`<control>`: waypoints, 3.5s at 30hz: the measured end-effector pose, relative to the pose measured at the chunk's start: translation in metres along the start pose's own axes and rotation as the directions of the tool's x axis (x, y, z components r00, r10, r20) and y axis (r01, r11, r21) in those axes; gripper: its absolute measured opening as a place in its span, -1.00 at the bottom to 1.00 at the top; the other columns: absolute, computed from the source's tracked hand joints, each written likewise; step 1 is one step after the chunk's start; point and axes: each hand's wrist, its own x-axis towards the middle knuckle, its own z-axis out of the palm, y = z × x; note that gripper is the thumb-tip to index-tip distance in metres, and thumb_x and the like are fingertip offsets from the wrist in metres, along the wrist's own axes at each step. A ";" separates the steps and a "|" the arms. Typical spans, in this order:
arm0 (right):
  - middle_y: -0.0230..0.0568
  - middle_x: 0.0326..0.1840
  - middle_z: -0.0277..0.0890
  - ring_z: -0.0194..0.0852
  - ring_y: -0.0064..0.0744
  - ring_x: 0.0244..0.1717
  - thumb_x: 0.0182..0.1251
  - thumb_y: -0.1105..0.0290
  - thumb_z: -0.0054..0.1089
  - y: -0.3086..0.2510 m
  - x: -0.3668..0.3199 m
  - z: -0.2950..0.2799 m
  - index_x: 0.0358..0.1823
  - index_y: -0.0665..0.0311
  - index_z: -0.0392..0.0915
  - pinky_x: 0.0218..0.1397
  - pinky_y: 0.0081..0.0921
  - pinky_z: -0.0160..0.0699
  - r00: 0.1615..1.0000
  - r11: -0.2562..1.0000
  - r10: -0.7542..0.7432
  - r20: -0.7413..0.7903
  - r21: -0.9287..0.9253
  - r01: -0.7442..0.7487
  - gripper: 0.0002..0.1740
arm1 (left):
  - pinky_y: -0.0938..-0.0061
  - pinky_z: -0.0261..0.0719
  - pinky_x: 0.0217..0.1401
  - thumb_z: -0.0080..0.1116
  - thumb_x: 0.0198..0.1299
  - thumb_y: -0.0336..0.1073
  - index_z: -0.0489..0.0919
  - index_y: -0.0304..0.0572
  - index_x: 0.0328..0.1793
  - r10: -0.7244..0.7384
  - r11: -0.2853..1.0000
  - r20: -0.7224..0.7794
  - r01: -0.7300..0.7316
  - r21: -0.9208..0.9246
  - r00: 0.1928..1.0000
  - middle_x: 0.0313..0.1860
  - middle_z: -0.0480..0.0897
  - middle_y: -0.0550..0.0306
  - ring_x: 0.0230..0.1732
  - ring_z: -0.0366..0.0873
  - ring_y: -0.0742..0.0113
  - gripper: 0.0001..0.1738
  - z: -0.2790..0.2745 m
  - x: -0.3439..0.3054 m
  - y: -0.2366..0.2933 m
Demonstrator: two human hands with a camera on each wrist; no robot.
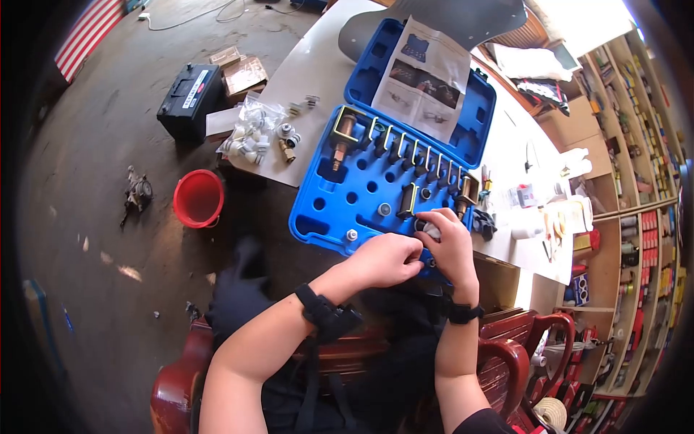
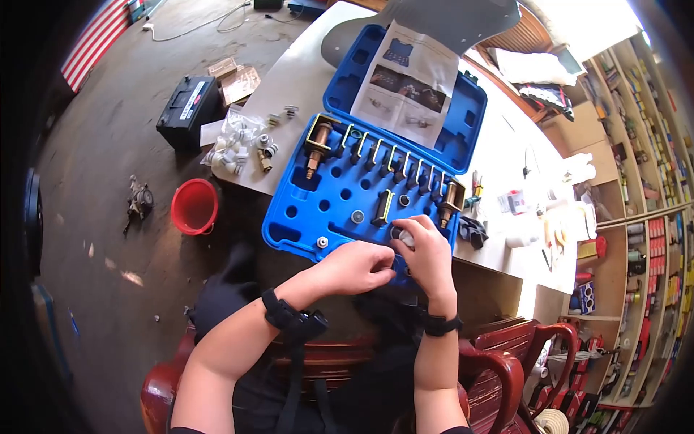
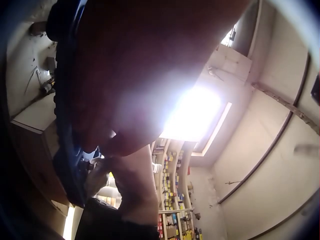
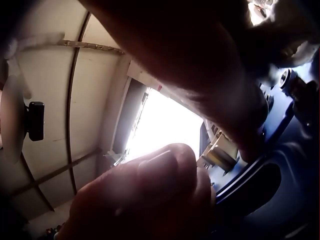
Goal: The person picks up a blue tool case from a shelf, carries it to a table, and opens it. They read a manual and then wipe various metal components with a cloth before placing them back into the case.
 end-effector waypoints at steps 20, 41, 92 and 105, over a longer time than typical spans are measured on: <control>-0.14 0.07 0.64 0.58 -0.44 0.08 0.35 0.24 0.34 0.010 -0.022 -0.028 0.15 0.41 0.55 0.17 -0.48 0.53 0.986 0.308 0.082 0.145 0.937 -0.164 -0.54 | 0.60 0.49 -0.28 0.02 0.49 -0.15 0.51 -0.19 0.14 -0.105 0.636 0.085 0.133 -0.760 0.991 -0.18 0.63 0.22 -0.33 0.53 0.54 -0.70 -0.002 0.004 0.014; -0.26 0.09 0.47 0.43 -0.57 0.07 0.42 0.33 0.25 -0.013 -0.023 -0.012 0.09 0.33 0.51 0.13 -0.59 0.41 0.975 0.261 0.163 0.153 0.946 -0.192 -0.68 | 0.54 0.52 -0.08 0.14 0.43 -0.19 0.50 -0.20 0.27 -0.099 0.369 -0.038 0.001 -0.929 0.994 -0.19 0.60 0.25 -0.24 0.52 0.49 -0.62 -0.009 0.000 0.011; -0.33 -0.20 0.46 0.40 -0.60 -0.18 0.33 0.56 0.12 -0.021 -0.024 0.009 -0.18 0.32 0.52 -0.08 -0.63 0.37 0.998 0.527 -0.003 -0.063 0.848 0.055 -0.92 | 0.67 0.10 -0.55 -0.06 0.48 0.12 0.59 -0.07 -0.40 -0.286 0.558 0.162 0.302 -0.773 0.944 -0.58 0.42 0.46 -0.59 0.21 0.70 -0.48 -0.021 0.007 0.012; -0.32 -0.18 0.46 0.44 -0.57 -0.19 0.34 0.57 0.20 -0.029 -0.022 0.014 -0.15 0.30 0.53 -0.07 -0.63 0.41 0.958 0.529 0.117 -0.261 0.833 0.162 -0.90 | 0.65 0.06 -0.59 -0.12 0.50 0.17 0.52 -0.05 -0.48 -0.264 0.585 0.197 0.319 -0.746 0.944 -0.66 0.35 0.45 -0.65 0.16 0.68 -0.42 -0.011 0.006 0.006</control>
